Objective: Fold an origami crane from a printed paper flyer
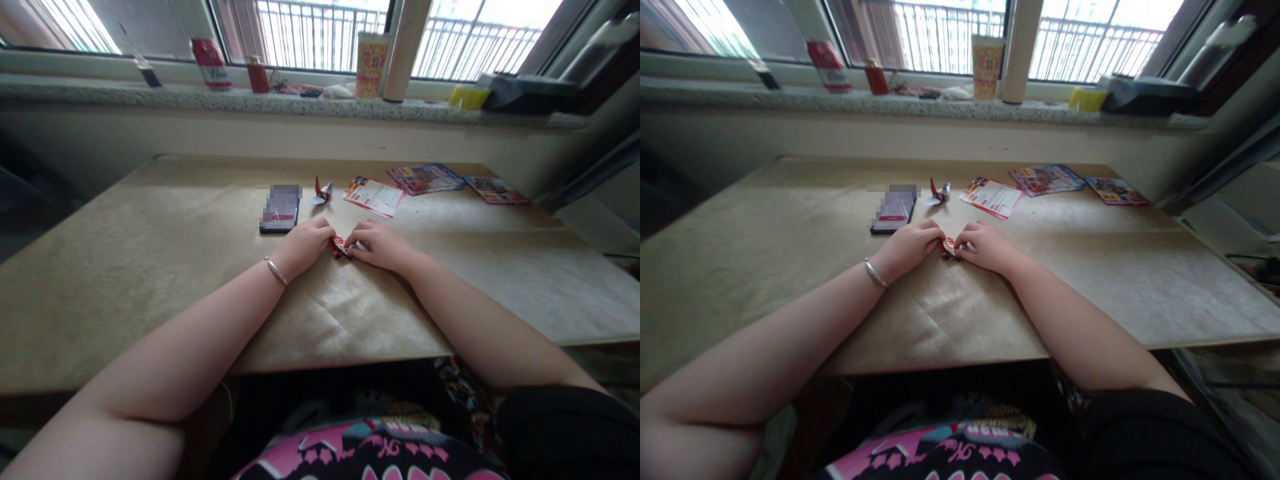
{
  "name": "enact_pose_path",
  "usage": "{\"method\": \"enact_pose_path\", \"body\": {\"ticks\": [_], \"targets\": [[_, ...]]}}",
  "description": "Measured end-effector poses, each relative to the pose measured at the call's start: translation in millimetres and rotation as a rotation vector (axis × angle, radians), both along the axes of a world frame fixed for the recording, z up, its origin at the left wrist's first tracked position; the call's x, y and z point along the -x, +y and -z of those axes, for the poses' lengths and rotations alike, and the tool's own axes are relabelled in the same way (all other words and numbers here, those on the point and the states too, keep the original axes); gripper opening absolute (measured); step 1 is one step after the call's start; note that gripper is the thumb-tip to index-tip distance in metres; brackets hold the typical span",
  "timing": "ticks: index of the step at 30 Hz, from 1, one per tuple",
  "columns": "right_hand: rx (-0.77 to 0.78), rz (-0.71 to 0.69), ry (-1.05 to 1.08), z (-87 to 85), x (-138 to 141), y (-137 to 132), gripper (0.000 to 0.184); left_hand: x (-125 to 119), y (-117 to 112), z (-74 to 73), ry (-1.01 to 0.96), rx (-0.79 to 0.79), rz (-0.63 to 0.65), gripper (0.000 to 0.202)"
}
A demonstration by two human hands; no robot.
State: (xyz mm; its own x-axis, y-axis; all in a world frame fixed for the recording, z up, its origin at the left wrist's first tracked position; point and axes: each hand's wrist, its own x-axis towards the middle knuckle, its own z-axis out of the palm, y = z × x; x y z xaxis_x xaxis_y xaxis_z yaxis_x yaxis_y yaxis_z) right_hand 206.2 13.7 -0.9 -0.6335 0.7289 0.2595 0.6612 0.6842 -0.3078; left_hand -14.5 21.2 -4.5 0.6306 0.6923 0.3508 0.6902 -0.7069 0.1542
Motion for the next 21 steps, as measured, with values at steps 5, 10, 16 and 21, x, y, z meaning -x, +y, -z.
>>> {"method": "enact_pose_path", "body": {"ticks": [5, 10, 16, 21], "targets": [[0.002, 0.044, -0.003, -0.4, 0, -1, 0.017, -1, 1, 1.7, -0.111, 0.084, 0.063, 0.027], [0.018, 0.065, 0.005, -1.7, 0, -2, 0.019, -5, -4, -0.8, -0.108, 0.110, 0.044, 0.029], [0.042, 0.059, 0.010, 0.3, -2, 1, 0.023, -6, -8, -2.4, -0.018, 0.064, -0.027, 0.031], [0.032, 0.058, -0.009, 1.1, -3, 3, 0.027, -7, -13, -4.8, 0.064, 0.039, -0.083, 0.031]]}}
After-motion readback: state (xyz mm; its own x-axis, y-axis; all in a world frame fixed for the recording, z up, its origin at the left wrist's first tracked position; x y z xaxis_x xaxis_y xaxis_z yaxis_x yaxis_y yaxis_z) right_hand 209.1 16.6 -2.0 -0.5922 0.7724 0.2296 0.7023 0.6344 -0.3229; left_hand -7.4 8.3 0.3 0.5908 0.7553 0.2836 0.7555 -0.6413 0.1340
